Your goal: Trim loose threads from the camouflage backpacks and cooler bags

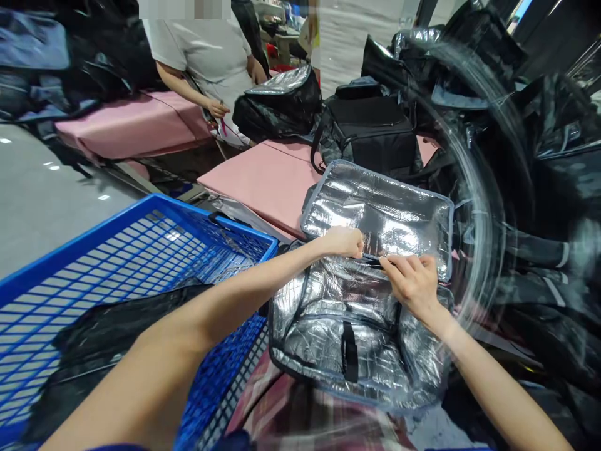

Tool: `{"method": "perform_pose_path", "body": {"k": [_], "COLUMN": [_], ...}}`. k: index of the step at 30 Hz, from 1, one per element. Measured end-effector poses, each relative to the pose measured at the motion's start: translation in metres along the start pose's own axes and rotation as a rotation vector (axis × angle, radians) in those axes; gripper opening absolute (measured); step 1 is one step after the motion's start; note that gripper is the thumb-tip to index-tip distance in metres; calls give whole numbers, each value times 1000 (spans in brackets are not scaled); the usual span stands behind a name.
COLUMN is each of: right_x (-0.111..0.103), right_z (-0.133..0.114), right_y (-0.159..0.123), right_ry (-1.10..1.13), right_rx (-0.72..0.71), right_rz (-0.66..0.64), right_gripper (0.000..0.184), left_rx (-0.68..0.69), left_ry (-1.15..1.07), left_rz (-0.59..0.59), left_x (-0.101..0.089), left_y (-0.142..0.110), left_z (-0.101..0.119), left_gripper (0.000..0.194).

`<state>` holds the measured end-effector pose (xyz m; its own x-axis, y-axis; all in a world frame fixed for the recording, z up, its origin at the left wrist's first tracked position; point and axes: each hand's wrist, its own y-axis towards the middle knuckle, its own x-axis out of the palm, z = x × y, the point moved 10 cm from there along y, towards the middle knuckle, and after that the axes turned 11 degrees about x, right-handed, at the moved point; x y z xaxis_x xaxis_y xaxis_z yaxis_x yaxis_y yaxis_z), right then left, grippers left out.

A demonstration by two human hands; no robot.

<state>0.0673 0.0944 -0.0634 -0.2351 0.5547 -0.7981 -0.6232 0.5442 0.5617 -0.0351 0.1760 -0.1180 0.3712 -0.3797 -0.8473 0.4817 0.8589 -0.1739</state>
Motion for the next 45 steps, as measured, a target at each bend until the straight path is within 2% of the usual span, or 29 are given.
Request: {"method": "perform_pose_path", "body": {"k": [3,10,16,21,25,30,37,41,45], "right_x": [2,5,1,2,8,7,10,17,16], "right_z": [-8,-20,-11,-19,-15,-1,-16,-16,-7], "right_y": [2,9,4,8,11,4,6,8,8], "right_ry": [-14,-23,11,-24,21,32,-16,16,79], "right_rx": [-22,-97,-34,-85,-73,-10,-47,-47,-6], "right_rz": [31,61,41,70,11,-16,-3,-40,-35], "right_gripper": [22,19,20,22,19,18,23,24,14], "left_rx": [-46,-82,-60,-56,-71,-72,-85,-82,-10], "left_ry": [-46,-76,-103,-114,-112,-97,-58,-44,-73], "left_rz": [-74,-88,-118,-166,-196,-211,-211,-189,-173], "left_x": [3,1,3,2,4,5,6,8,6], "left_y": [1,-2,-2,-3,-3,-4,-4,-1,-2], "left_z": [-2,4,6,10,9,8,5,3,4], "left_gripper": [10,12,15,21,18,18,12,8,9]}}
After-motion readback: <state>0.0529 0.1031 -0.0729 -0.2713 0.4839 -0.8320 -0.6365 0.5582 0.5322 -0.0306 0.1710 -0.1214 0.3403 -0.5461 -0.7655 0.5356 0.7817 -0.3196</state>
